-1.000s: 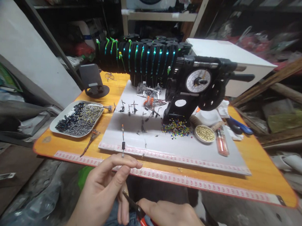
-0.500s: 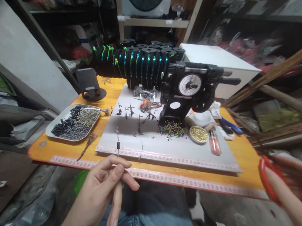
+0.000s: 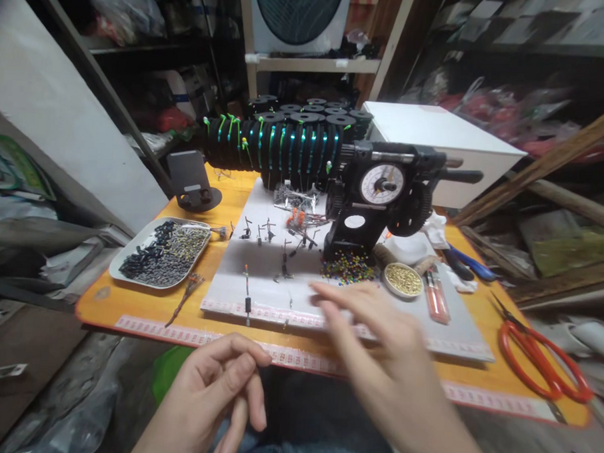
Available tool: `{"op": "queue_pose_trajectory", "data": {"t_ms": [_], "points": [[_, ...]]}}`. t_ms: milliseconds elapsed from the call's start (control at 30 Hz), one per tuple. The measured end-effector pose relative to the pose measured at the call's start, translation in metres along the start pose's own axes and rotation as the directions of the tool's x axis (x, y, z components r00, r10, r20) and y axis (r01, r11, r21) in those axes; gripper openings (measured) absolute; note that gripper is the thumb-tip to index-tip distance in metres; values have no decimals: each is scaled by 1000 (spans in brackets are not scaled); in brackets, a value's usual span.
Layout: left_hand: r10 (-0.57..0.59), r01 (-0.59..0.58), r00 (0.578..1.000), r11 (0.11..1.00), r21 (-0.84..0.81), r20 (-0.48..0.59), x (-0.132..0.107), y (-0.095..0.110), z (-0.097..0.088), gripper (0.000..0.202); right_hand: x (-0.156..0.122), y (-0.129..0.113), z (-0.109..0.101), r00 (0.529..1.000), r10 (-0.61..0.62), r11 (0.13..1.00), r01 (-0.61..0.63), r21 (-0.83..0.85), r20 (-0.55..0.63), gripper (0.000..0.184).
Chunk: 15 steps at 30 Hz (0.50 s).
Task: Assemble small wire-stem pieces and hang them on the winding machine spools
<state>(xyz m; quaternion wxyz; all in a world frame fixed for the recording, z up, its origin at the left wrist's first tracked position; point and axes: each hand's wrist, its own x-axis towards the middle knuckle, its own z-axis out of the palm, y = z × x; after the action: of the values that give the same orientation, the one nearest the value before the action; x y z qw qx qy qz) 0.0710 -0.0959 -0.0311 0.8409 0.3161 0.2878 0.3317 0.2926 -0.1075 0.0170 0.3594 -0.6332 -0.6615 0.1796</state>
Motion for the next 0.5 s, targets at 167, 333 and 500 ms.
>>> {"op": "queue_pose_trajectory", "data": {"t_ms": [167, 333, 500], "points": [[-26, 73, 985, 960, 272, -170, -8, 0, -3, 37, 47, -63, 49, 915, 51, 788, -282, 547, 400, 27], [235, -34, 931, 817, 575, -280, -9, 20, -2, 35, 56, -72, 46, 880, 1, 708, -336, 621, 475, 19], [354, -140, 893, 806, 575, -279, 1, 37, 4, 34, 50, -72, 48, 887, 23, 648, -364, 668, 461, 18]]}}
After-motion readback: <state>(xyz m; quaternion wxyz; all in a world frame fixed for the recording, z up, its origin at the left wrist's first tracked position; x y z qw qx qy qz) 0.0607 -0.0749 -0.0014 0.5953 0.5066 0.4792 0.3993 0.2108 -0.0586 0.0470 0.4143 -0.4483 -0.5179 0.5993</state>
